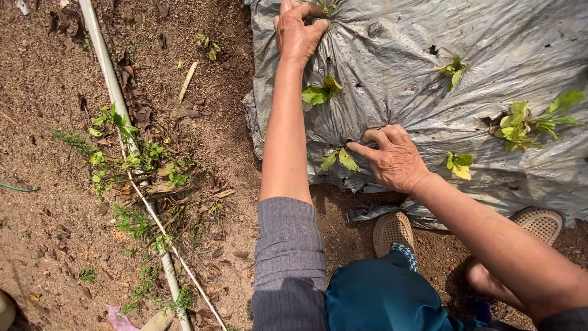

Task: Planting small green seedlings into a garden bed covered with plastic mulch using a wooden stick to create holes.

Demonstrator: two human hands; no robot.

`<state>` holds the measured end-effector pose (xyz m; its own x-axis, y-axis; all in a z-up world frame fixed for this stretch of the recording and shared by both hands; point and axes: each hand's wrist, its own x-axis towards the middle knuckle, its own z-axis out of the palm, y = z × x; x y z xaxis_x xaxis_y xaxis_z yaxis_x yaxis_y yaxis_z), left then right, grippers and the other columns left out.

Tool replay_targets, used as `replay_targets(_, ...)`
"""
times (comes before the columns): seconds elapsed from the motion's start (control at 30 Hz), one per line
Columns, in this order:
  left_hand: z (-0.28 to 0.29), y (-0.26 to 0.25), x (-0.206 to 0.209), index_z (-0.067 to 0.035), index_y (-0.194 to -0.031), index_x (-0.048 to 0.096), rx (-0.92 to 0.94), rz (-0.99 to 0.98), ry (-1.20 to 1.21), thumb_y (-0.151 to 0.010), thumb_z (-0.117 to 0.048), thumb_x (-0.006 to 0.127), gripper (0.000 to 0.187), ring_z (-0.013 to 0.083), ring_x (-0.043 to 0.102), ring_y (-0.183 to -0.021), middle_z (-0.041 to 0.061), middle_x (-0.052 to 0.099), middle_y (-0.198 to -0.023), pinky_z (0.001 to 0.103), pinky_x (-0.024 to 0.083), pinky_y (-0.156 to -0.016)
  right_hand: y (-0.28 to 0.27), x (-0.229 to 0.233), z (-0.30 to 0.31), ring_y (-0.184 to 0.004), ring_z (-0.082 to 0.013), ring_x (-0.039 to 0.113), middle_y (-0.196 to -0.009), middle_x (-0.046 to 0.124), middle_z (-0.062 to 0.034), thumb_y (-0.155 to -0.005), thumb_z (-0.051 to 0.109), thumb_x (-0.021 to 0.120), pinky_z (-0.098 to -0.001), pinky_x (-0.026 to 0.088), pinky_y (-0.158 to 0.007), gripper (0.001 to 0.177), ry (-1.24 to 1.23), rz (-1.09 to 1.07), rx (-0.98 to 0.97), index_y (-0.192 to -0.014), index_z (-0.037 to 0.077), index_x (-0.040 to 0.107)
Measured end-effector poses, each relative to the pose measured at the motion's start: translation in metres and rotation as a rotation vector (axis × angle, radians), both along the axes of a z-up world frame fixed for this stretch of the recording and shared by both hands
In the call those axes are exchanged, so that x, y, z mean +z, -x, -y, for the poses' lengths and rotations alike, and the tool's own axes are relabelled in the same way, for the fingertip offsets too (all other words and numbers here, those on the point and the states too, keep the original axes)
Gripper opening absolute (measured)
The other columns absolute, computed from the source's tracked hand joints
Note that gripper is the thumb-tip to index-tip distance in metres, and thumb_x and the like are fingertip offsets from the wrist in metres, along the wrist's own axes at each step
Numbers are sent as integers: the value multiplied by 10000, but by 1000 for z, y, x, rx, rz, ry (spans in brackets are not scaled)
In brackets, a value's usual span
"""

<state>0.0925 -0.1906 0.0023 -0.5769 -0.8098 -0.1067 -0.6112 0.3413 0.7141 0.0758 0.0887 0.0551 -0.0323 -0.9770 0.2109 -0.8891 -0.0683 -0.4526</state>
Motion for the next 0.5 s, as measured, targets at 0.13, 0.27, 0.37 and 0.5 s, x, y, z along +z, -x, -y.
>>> replay_targets(0.13,-2,3,-13,-222,-598,642,87,15,-17,-544,-241,725,101,204,430,-886,-94,522,-995,308,375,-710,0,-2,1,-814,-246,395,-987,421,-73,-600,68,492,-383,369,-741,524,7,-2,-3,-1104,208,513)
replay_targets(0.27,-4,2,-16,-218,-605,606,130,14,-11,-543,-250,720,134,182,421,-828,-109,491,-851,297,371,-642,-1,-2,-1,-811,-242,385,-989,422,-73,-619,66,486,-374,369,-738,508,22,-18,-12,-1106,209,515)
replay_targets(0.37,-4,8,-6,-202,-621,584,139,61,-45,-568,-239,730,160,174,406,-818,-75,480,-777,307,370,-658,2,1,-2,-792,-244,390,-981,426,-78,-665,77,475,-370,357,-735,461,3,-48,-16,-1107,200,511)
replay_targets(0.5,12,1,-53,-203,-675,657,87,103,57,-531,-280,680,165,262,515,-816,16,499,-787,362,433,-760,3,14,-13,-870,-201,473,-974,458,-19,-723,131,464,-364,344,-866,367,-112,-44,-31,-1073,237,495)
